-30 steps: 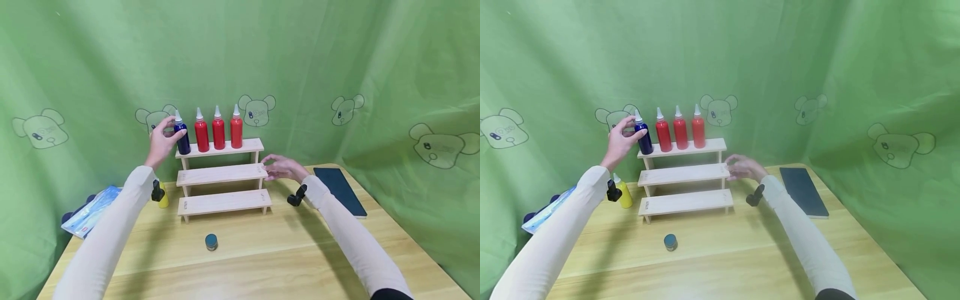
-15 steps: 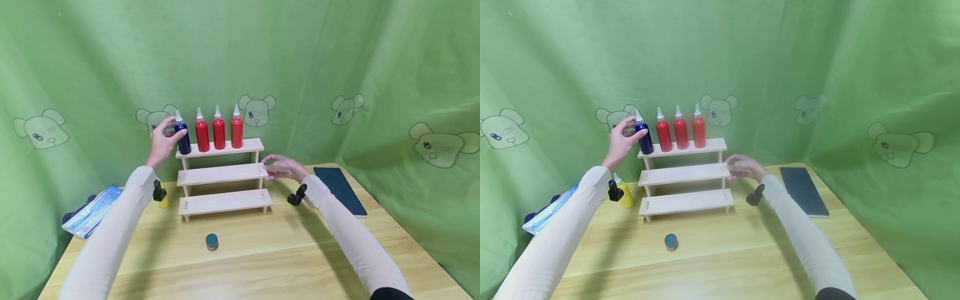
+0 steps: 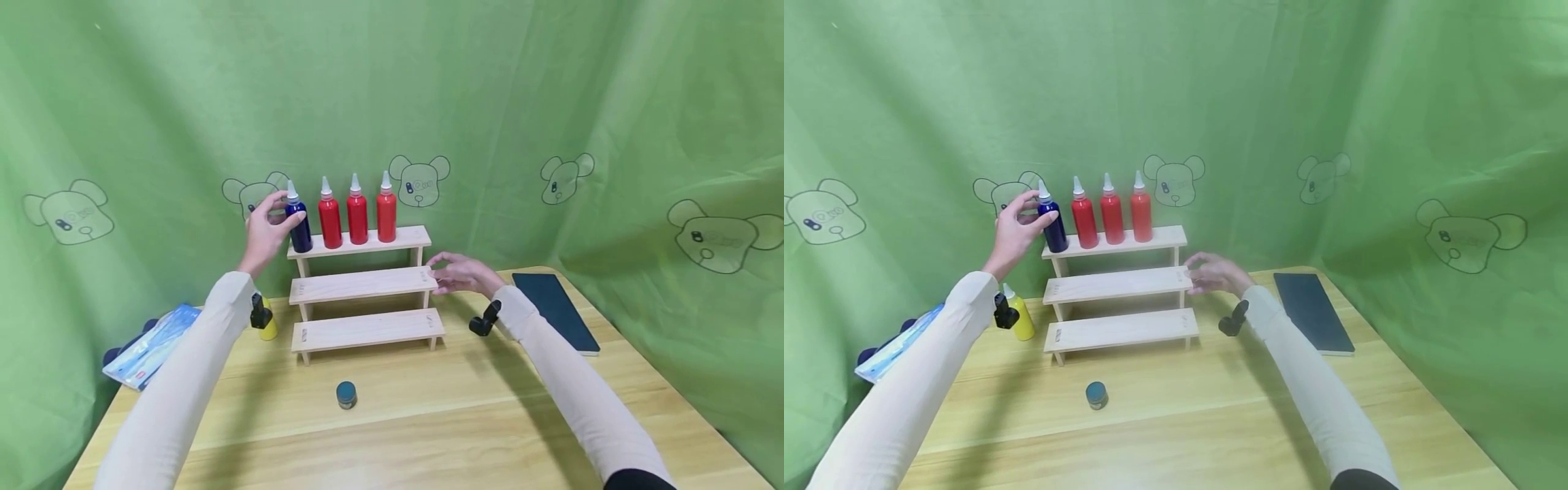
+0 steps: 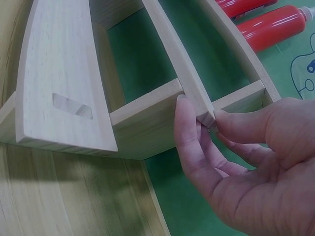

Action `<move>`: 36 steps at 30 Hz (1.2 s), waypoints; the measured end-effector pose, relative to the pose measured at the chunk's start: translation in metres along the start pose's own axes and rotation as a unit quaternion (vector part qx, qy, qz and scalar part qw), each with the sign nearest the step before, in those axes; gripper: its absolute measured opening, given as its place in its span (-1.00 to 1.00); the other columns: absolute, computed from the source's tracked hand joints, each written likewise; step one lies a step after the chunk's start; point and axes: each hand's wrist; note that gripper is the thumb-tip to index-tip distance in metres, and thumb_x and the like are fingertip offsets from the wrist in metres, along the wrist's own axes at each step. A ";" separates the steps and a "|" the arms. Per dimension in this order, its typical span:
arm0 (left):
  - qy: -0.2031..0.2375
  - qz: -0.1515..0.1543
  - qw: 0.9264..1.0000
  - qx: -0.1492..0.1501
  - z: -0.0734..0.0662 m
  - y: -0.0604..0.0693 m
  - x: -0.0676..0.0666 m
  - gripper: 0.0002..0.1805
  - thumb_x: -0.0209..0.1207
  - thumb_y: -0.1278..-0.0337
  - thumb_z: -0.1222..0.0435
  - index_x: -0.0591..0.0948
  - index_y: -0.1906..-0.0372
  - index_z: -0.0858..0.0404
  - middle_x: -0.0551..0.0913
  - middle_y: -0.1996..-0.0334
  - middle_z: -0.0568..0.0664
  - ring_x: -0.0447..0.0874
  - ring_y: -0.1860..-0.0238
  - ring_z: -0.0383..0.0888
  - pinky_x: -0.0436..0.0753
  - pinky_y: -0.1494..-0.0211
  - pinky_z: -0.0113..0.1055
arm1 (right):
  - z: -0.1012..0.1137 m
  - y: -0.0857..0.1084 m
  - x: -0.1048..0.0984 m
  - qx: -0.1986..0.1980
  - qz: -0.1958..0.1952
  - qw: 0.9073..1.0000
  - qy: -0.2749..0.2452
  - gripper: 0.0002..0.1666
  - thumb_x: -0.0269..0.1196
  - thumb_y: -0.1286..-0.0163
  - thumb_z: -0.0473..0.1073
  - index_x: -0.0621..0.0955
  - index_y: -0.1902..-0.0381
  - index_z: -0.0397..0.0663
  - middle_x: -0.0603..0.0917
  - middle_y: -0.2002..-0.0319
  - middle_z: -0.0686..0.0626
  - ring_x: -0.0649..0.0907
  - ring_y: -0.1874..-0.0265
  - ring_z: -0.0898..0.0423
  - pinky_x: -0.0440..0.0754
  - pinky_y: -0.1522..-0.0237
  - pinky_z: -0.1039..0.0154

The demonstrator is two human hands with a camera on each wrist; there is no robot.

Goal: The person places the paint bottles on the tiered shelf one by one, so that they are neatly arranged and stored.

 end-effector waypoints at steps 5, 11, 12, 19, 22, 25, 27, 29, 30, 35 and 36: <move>-0.022 0.008 1.000 -0.008 -0.002 0.002 -0.007 -0.35 0.36 -0.37 0.27 0.43 -0.49 0.20 0.53 -0.36 0.31 0.63 -0.28 0.29 0.62 -0.38 0.13 | 0.001 -0.002 0.004 0.002 0.007 1.000 -0.001 -0.41 0.13 -0.56 -0.42 0.25 -0.46 -0.31 0.64 0.13 -0.14 0.72 0.32 0.10 0.82 0.01 0.20; -0.031 0.015 0.999 -0.014 -0.003 0.003 -0.015 -0.34 0.35 -0.38 0.27 0.42 -0.50 0.21 0.53 -0.37 0.31 0.60 -0.32 0.26 0.60 -0.40 0.12 | 0.003 0.000 0.008 -0.016 0.032 0.999 -0.008 -0.49 0.17 -0.53 -0.42 0.32 -0.36 -0.30 0.64 0.14 -0.16 0.72 0.31 0.08 0.82 0.05 0.24; -0.032 0.014 0.999 -0.015 -0.003 0.002 -0.016 -0.34 0.36 -0.37 0.26 0.42 -0.49 0.21 0.53 -0.37 0.30 0.60 -0.32 0.26 0.60 -0.41 0.12 | 0.003 0.000 0.009 -0.019 0.034 0.999 -0.008 -0.51 0.17 -0.53 -0.41 0.33 -0.34 -0.29 0.65 0.14 -0.16 0.72 0.32 0.08 0.82 0.07 0.26; -0.034 0.011 0.999 -0.010 -0.006 0.001 -0.016 -0.31 0.40 -0.33 0.22 0.43 -0.48 0.20 0.54 -0.36 0.30 0.59 -0.33 0.24 0.54 -0.47 0.12 | 0.007 -0.004 0.011 -0.005 0.016 1.000 0.005 -0.46 0.11 -0.57 -0.42 0.27 -0.42 -0.29 0.63 0.09 -0.16 0.70 0.31 0.12 0.82 0.10 0.30; -0.035 0.013 0.999 -0.013 -0.006 0.002 -0.017 -0.28 0.43 -0.29 0.20 0.41 -0.48 0.21 0.54 -0.36 0.29 0.57 -0.34 0.23 0.51 -0.49 0.10 | 0.007 -0.006 0.011 -0.002 0.015 1.000 0.006 -0.45 0.10 -0.58 -0.42 0.25 -0.44 -0.31 0.63 0.09 -0.17 0.70 0.31 0.11 0.82 0.08 0.27; -0.038 0.018 0.999 -0.014 -0.004 0.004 -0.019 -0.24 0.44 -0.28 0.20 0.38 -0.50 0.23 0.53 -0.37 0.30 0.55 -0.36 0.24 0.50 -0.50 0.11 | 0.007 -0.006 0.009 -0.002 0.014 1.000 0.004 -0.44 0.11 -0.57 -0.42 0.24 -0.44 -0.32 0.63 0.11 -0.16 0.71 0.32 0.12 0.82 0.10 0.28; -0.039 0.022 0.999 -0.015 -0.004 0.007 -0.020 -0.21 0.44 -0.28 0.21 0.35 -0.52 0.25 0.52 -0.38 0.30 0.53 -0.37 0.24 0.49 -0.50 0.12 | 0.006 -0.004 0.008 -0.001 0.012 1.000 0.001 -0.43 0.10 -0.57 -0.43 0.23 -0.45 -0.33 0.63 0.12 -0.16 0.71 0.33 0.11 0.82 0.12 0.29; -0.043 0.027 0.999 -0.016 -0.003 0.009 -0.021 -0.20 0.43 -0.29 0.19 0.34 -0.53 0.25 0.52 -0.39 0.29 0.52 -0.38 0.23 0.50 -0.49 0.13 | 0.006 -0.002 0.007 0.001 0.006 1.000 0.002 -0.42 0.10 -0.57 -0.43 0.22 -0.45 -0.33 0.62 0.13 -0.15 0.70 0.34 0.10 0.82 0.13 0.30; -0.044 0.030 0.998 -0.017 -0.003 0.011 -0.022 -0.19 0.43 -0.29 0.17 0.33 -0.53 0.25 0.51 -0.39 0.29 0.51 -0.39 0.23 0.50 -0.49 0.13 | 0.006 0.000 0.005 -0.001 0.006 1.000 0.003 -0.43 0.10 -0.57 -0.43 0.22 -0.45 -0.34 0.62 0.12 -0.16 0.71 0.34 0.10 0.82 0.13 0.30; -0.050 0.037 0.998 -0.017 -0.002 0.020 -0.029 -0.21 0.41 -0.32 0.14 0.34 -0.52 0.27 0.51 -0.40 0.26 0.51 -0.40 0.21 0.53 -0.47 0.11 | 0.003 0.002 0.001 0.003 0.003 1.000 0.009 -0.45 0.11 -0.58 -0.42 0.24 -0.43 -0.32 0.63 0.14 -0.16 0.71 0.36 0.10 0.82 0.12 0.28; -0.053 0.036 0.998 -0.015 -0.002 0.022 -0.032 -0.22 0.40 -0.33 0.14 0.34 -0.52 0.27 0.52 -0.40 0.26 0.51 -0.40 0.20 0.53 -0.47 0.10 | 0.003 0.002 0.001 0.002 0.004 1.000 0.010 -0.45 0.11 -0.57 -0.42 0.24 -0.43 -0.32 0.64 0.14 -0.16 0.71 0.36 0.10 0.82 0.11 0.28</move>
Point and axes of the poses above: each hand's wrist, its own y-axis away from the middle knuckle, its own x-axis out of the palm, z = x × y
